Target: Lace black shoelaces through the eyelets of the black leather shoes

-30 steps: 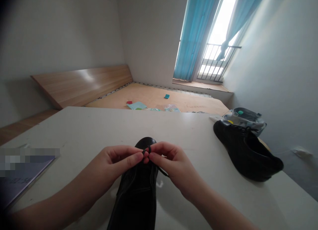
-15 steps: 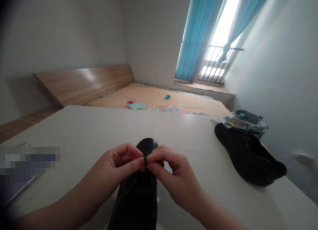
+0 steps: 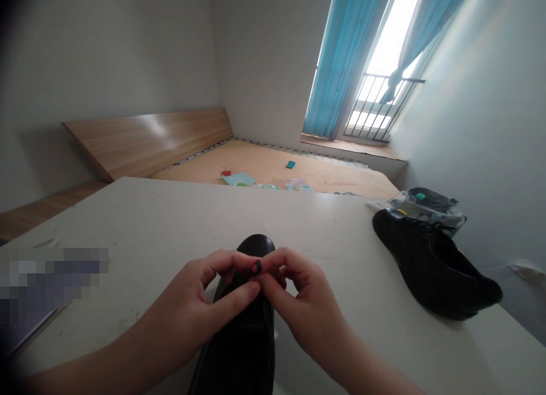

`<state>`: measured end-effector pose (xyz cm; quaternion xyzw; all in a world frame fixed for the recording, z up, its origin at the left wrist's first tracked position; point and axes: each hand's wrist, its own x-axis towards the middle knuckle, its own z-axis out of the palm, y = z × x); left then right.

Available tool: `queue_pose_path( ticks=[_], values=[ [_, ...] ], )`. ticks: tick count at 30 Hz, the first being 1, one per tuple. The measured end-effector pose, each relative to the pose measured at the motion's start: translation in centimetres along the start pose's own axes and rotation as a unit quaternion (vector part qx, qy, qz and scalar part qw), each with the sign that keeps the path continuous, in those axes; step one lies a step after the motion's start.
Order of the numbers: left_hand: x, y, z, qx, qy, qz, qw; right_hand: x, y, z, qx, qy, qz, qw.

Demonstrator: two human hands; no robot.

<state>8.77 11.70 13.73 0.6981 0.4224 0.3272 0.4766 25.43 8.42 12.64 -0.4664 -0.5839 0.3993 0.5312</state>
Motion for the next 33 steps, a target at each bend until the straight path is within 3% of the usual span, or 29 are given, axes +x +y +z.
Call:
queue_pose_path(
  ticks=[3, 6, 8, 11, 14, 17, 20, 22, 24, 28, 33],
  values=[
    [0.2, 0.2, 0.0, -0.03, -0.011, -0.008, 0.999, 0.1, 0.0, 0.0, 0.027, 0.018, 0.036, 0.999],
    [0.5, 0.5, 0.1, -0.066, -0.028, -0.01, 0.997, 0.3, 0.1, -0.2, -0.034, -0.021, 0.047, 0.998],
    [0.6, 0.6, 0.0, -0.082, -0.032, -0.001, 0.996, 0.2, 0.1, -0.3, -0.091, -0.029, 0.009, 0.995],
    [0.6, 0.7, 0.1, -0.106, -0.03, 0.019, 0.994, -0.2, -0.2, -0.3, -0.184, 0.002, -0.126, 0.975],
    [0.6, 0.7, 0.1, -0.13, -0.039, 0.014, 0.991, -0.5, -0.5, -0.6, -0.275, 0.01, -0.249, 0.929],
    [0.7, 0.7, 0.0, -0.136, -0.053, -0.007, 0.989, -0.3, -0.7, -1.2, -0.367, -0.008, -0.327, 0.871],
    [0.8, 0.6, -0.3, -0.15, -0.079, -0.023, 0.985, 0.0, -0.8, -1.9, -0.474, -0.017, -0.403, 0.782],
    [0.9, 0.7, -0.6, -0.138, -0.09, -0.02, 0.986, 0.2, -0.9, -2.2, -0.494, -0.028, -0.42, 0.761],
    [1.2, 0.8, -1.1, -0.101, -0.096, -0.006, 0.99, 0.2, -0.9, -2.2, -0.457, -0.047, -0.395, 0.796],
    [1.9, 1.1, -1.8, -0.036, -0.112, 0.012, 0.993, 0.2, -0.8, -1.9, -0.326, -0.074, -0.273, 0.902],
    [1.9, 1.1, -2.4, 0.056, -0.105, 0.106, 0.987, 0.4, -1.0, -1.5, -0.243, -0.104, -0.138, 0.955]
  ],
)
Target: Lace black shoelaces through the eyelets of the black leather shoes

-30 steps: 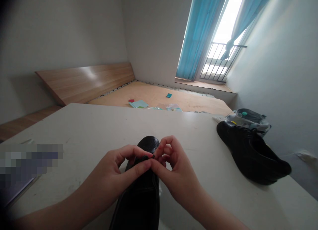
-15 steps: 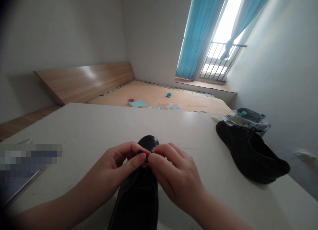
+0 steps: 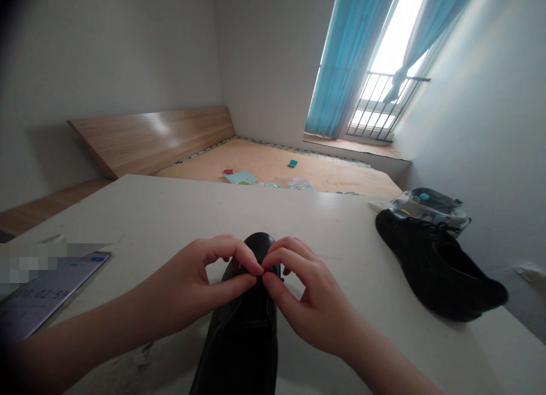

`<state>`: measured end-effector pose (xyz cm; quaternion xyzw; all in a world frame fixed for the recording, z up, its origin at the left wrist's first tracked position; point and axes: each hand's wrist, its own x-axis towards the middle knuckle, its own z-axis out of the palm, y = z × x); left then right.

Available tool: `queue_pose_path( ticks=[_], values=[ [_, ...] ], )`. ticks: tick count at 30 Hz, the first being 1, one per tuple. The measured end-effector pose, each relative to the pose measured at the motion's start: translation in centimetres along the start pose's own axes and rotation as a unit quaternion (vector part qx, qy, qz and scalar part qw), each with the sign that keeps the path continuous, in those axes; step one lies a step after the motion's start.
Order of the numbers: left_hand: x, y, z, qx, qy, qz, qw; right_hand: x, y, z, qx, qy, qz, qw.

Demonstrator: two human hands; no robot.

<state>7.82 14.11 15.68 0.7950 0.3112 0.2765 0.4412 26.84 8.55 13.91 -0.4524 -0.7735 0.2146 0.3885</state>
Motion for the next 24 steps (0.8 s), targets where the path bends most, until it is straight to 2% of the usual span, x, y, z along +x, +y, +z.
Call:
queue_pose_path(
  ticks=[4, 7, 9, 15, 19, 24],
  values=[
    [-0.2, -0.1, -0.2, 0.093, 0.017, 0.121, 0.988, 0.4, -0.1, 0.1, 0.096, -0.02, 0.053, 0.994],
    [-0.3, -0.1, -0.3, 0.177, 0.02, 0.216, 0.96, 0.4, 0.0, 0.2, 0.141, -0.022, 0.077, 0.987],
    [-0.4, -0.1, -0.4, 0.229, 0.022, 0.258, 0.938, 0.3, 0.1, 0.3, 0.166, -0.026, 0.09, 0.982],
    [-0.9, 0.0, 0.0, 0.301, 0.062, 0.342, 0.888, -0.1, 0.8, 0.1, 0.22, -0.016, 0.103, 0.97],
    [-1.1, 0.2, 0.0, 0.358, 0.056, 0.41, 0.837, -0.3, 0.9, 0.1, 0.207, -0.028, 0.093, 0.974],
    [-1.3, 0.3, -0.1, 0.404, 0.06, 0.436, 0.802, -0.1, 0.7, 0.1, 0.203, -0.053, 0.109, 0.972]
  ],
)
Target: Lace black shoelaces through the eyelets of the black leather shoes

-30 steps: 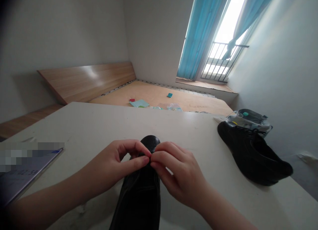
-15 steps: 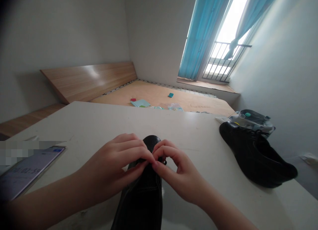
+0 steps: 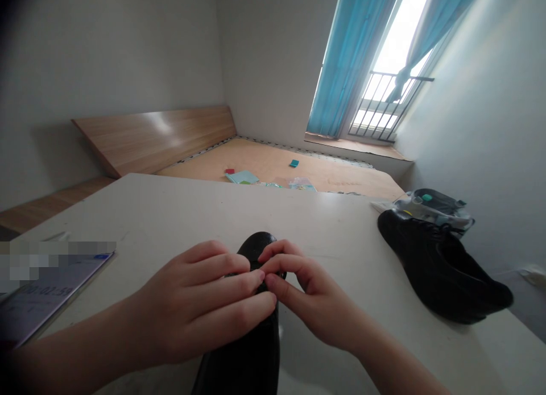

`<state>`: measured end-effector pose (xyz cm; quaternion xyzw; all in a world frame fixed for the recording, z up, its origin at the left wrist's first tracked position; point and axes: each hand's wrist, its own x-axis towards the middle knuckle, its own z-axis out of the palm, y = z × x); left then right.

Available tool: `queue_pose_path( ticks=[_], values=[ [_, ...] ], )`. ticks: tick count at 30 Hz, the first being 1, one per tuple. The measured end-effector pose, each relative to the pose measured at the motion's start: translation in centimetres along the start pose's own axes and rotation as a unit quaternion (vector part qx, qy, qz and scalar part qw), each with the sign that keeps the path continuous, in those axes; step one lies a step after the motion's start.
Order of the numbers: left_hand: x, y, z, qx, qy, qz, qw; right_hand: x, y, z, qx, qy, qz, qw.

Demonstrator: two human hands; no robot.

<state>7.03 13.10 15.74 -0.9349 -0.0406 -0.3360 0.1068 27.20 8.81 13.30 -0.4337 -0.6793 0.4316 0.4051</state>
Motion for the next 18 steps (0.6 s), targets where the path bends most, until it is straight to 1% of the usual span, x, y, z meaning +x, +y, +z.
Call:
queue_pose_path(
  ticks=[4, 7, 10, 14, 18],
  values=[
    [-0.2, 0.1, 0.0, 0.004, 0.004, 0.0, 1.0, 0.0, -0.2, -0.3, 0.012, 0.002, 0.019, 1.0],
    [-0.3, -0.1, 0.0, -0.002, 0.014, -0.02, 1.0, 0.0, -0.3, -0.5, 0.025, -0.005, 0.026, 0.999],
    [-0.4, -0.7, 0.1, -0.002, 0.027, -0.046, 0.999, 0.0, -0.4, -0.4, 0.011, -0.015, 0.03, 0.999],
    [-0.2, -1.4, 0.2, -0.006, 0.027, -0.071, 0.997, 0.1, -0.5, 0.1, -0.023, -0.017, 0.011, 1.0],
    [0.2, -1.2, -0.1, -0.03, 0.005, -0.08, 0.996, 0.3, -0.5, 0.4, -0.078, 0.007, -0.027, 0.997]
  ],
)
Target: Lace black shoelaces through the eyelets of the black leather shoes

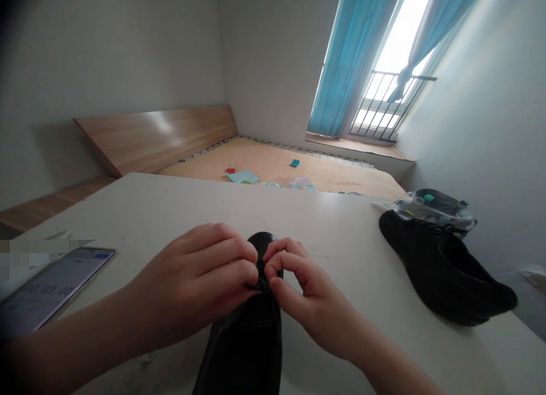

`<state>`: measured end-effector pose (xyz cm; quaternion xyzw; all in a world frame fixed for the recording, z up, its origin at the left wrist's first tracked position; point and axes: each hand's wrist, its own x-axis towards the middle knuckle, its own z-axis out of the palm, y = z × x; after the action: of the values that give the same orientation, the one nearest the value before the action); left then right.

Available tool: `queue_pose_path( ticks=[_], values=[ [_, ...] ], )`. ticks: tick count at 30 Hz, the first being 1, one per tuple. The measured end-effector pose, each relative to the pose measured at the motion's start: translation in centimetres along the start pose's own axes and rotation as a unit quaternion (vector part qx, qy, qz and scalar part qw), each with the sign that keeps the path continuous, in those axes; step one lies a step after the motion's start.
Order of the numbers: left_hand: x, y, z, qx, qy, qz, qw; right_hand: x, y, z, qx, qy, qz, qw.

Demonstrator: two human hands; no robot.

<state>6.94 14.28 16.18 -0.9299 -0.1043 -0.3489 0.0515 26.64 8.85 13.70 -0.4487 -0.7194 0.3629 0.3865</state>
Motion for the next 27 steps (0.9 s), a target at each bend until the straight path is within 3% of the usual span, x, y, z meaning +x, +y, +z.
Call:
queue_pose_path(
  ticks=[3, 6, 10, 13, 17, 24, 27],
  values=[
    [0.3, 0.2, -0.5, -0.033, -0.042, -0.013, 0.998, 0.0, 0.0, -0.6, -0.095, 0.032, -0.046, 0.994],
    [0.4, 0.1, -1.1, -0.064, -0.086, -0.031, 0.994, -0.1, 0.0, -1.8, -0.236, 0.069, -0.103, 0.964],
    [0.5, -0.1, -1.8, -0.104, -0.14, -0.067, 0.982, -0.2, 0.0, -2.6, -0.314, 0.053, -0.135, 0.938],
    [0.6, -0.2, -1.9, -0.138, -0.166, -0.103, 0.971, 0.0, 0.1, -2.5, -0.267, 0.035, -0.108, 0.957],
    [0.5, -0.1, -1.6, -0.151, -0.159, -0.125, 0.968, 0.2, -0.1, -2.2, -0.122, -0.029, -0.026, 0.992],
    [0.5, 0.4, -1.1, -0.181, -0.148, -0.178, 0.956, 0.0, -0.4, -2.0, -0.01, -0.056, 0.011, 0.998],
    [0.6, 0.8, -1.3, -0.253, -0.17, -0.236, 0.923, -0.1, -0.2, -2.1, 0.069, -0.058, 0.025, 0.996]
  ],
)
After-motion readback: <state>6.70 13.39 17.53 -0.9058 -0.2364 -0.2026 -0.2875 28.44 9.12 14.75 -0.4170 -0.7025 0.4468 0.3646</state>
